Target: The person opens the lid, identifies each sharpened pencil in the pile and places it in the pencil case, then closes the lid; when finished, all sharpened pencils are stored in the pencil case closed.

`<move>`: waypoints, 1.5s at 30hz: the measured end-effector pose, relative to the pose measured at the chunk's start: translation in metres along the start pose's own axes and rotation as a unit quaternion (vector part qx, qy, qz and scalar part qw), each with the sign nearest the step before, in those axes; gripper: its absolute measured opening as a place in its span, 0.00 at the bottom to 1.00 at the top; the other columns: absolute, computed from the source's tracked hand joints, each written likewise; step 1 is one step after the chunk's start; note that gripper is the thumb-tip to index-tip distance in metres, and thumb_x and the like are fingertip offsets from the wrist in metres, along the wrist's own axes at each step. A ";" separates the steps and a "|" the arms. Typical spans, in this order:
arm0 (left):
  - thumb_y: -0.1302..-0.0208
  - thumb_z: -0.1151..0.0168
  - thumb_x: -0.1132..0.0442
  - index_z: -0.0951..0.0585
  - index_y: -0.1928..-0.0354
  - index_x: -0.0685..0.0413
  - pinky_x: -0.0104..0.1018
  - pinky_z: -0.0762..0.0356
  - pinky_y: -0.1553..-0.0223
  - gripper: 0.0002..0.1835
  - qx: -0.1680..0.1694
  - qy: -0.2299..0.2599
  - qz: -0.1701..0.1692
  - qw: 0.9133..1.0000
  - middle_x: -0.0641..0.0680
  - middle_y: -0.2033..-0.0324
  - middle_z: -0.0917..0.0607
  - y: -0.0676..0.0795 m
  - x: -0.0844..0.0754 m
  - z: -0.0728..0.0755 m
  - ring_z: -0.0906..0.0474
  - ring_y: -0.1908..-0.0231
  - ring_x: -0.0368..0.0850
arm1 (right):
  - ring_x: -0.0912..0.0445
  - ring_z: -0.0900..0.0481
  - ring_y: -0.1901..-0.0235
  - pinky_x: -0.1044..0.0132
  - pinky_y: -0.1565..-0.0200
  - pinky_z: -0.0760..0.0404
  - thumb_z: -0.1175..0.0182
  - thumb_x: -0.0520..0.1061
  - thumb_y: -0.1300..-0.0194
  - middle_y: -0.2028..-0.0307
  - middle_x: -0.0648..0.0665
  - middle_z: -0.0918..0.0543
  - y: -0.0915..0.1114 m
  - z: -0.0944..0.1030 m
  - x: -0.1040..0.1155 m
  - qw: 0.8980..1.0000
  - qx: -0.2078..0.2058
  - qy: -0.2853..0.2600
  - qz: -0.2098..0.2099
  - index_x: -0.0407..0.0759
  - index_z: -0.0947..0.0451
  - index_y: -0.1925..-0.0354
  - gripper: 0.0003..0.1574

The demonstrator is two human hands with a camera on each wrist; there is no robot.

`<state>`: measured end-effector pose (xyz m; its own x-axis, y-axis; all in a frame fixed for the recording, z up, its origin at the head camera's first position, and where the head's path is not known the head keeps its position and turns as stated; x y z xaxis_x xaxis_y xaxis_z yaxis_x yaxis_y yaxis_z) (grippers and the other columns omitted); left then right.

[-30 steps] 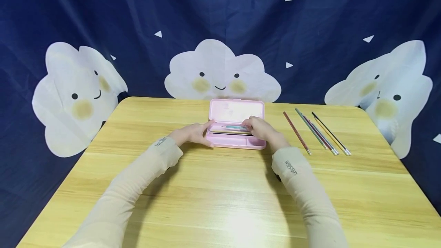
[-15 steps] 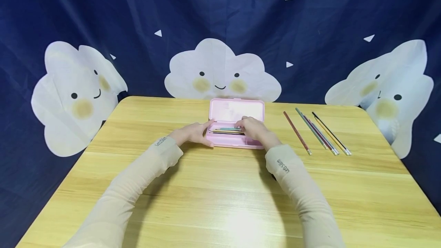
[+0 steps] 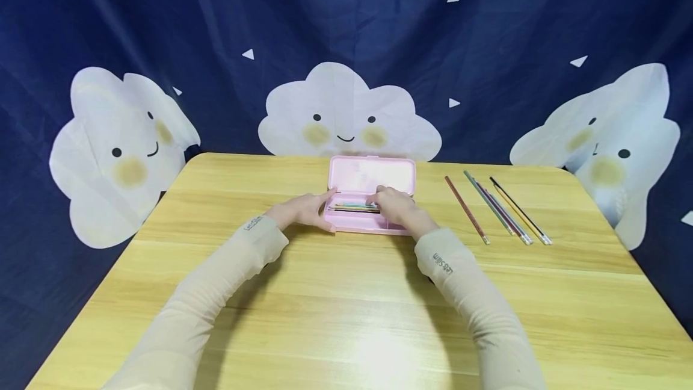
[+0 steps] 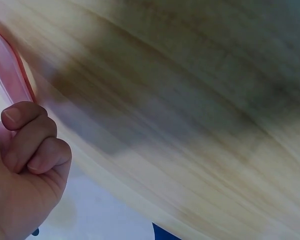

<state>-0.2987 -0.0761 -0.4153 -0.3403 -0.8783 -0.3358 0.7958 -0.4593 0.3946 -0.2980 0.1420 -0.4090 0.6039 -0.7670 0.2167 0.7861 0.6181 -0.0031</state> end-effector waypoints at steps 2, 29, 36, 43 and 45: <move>0.56 0.36 0.34 0.61 0.28 0.41 0.42 0.39 0.39 0.60 0.000 -0.002 -0.002 1.000 0.67 0.37 0.37 0.001 0.000 0.000 0.37 0.39 0.54 | 0.53 0.28 0.71 0.61 0.64 0.25 0.46 0.30 0.42 0.71 0.44 0.24 0.001 0.000 0.000 1.000 -0.003 -0.023 0.008 0.42 0.18 0.57 0.18; 0.55 0.35 0.36 0.61 0.28 0.41 0.42 0.44 0.37 0.59 0.003 0.018 0.000 1.000 0.65 0.35 0.40 0.002 -0.002 -0.002 0.41 0.37 0.54 | 0.51 0.29 0.68 0.58 0.62 0.28 0.45 0.30 0.41 0.69 0.40 0.22 0.050 0.015 -0.036 0.984 -0.066 -0.165 -0.015 0.27 0.24 0.54 0.15; 0.55 0.34 0.37 0.60 0.28 0.43 0.41 0.42 0.37 0.59 -0.007 0.019 -0.008 1.000 0.64 0.36 0.38 0.003 -0.001 -0.003 0.39 0.37 0.53 | 0.50 0.28 0.66 0.56 0.60 0.27 0.47 0.29 0.40 0.68 0.38 0.23 0.067 0.019 -0.049 0.978 -0.081 -0.187 -0.034 0.27 0.25 0.52 0.16; 0.54 0.34 0.38 0.59 0.28 0.44 0.41 0.41 0.38 0.59 -0.009 0.017 -0.015 1.000 0.65 0.37 0.37 0.004 -0.001 -0.003 0.38 0.38 0.54 | 0.50 0.26 0.69 0.57 0.63 0.25 0.44 0.30 0.41 0.70 0.39 0.22 0.084 0.024 -0.062 0.979 -0.100 -0.173 -0.042 0.25 0.26 0.54 0.15; 0.54 0.34 0.38 0.59 0.28 0.45 0.41 0.41 0.38 0.59 -0.009 0.019 -0.015 1.000 0.65 0.37 0.37 0.004 -0.001 -0.003 0.38 0.38 0.54 | 0.50 0.26 0.69 0.58 0.64 0.26 0.44 0.29 0.42 0.70 0.39 0.22 0.089 0.025 -0.067 0.979 -0.110 -0.168 -0.041 0.25 0.26 0.55 0.15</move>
<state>-0.2937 -0.0763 -0.4158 -0.3445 -0.8586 -0.3796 0.7950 -0.4819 0.3685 -0.2716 0.2526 -0.3995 0.4885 -0.6897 0.5345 0.8622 0.4757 -0.1742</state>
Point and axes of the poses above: each hand's wrist, its own y-axis away from the middle knuckle, its own z-axis out of the back of the hand, x = y × z, the point moved 2 cm from there along -y, towards the middle knuckle
